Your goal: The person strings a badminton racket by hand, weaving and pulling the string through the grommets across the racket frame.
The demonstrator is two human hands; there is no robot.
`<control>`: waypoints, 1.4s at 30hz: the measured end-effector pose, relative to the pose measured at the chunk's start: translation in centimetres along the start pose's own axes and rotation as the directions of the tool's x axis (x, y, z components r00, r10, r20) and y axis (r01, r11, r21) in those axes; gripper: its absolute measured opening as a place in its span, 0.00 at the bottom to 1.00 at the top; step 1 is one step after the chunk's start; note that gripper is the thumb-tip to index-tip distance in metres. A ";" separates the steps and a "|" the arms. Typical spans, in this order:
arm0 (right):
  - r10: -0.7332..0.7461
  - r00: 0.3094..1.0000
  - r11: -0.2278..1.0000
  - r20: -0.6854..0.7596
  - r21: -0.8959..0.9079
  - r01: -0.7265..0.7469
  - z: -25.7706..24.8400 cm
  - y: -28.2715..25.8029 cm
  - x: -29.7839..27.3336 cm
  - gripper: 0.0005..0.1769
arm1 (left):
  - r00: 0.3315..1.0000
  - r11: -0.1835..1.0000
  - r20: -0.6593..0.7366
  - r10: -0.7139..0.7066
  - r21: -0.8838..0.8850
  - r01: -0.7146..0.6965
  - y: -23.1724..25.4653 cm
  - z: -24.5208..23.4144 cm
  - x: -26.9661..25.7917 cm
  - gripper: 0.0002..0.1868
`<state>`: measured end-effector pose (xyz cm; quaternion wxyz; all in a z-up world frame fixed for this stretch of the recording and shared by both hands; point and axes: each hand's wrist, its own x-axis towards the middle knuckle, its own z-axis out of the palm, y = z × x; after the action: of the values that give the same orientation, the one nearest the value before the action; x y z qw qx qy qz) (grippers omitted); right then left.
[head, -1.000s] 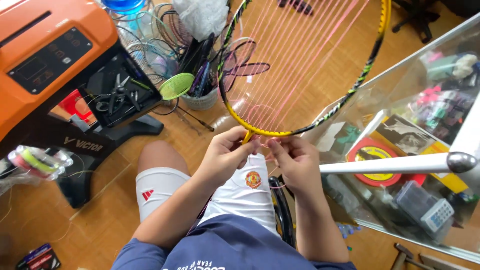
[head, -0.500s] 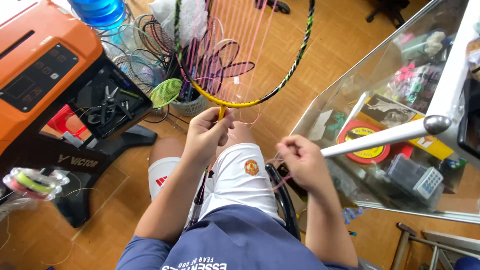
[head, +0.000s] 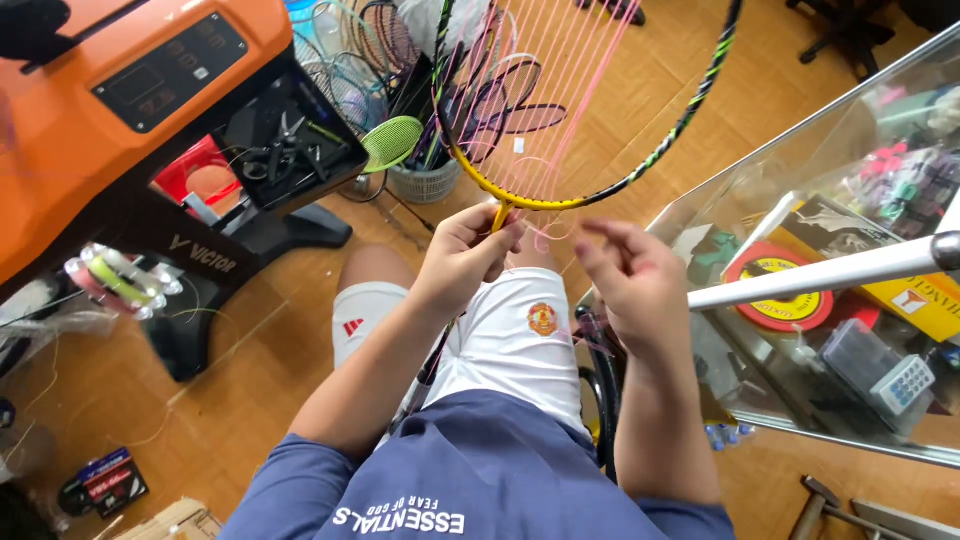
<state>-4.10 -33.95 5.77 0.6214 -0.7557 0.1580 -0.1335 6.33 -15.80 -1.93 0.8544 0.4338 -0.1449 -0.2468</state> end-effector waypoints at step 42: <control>-0.015 0.983 0.959 -0.184 0.277 0.066 -6.3 5.6 1.7 0.08 | 0.998 0.999 -0.054 0.024 -0.048 -0.026 1.0 -3.0 1.0 0.03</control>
<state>-5.46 -41.28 1.49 0.7030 -0.6473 0.1773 -0.2351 8.86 -13.82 -2.87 0.8712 0.4176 -0.1214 -0.2278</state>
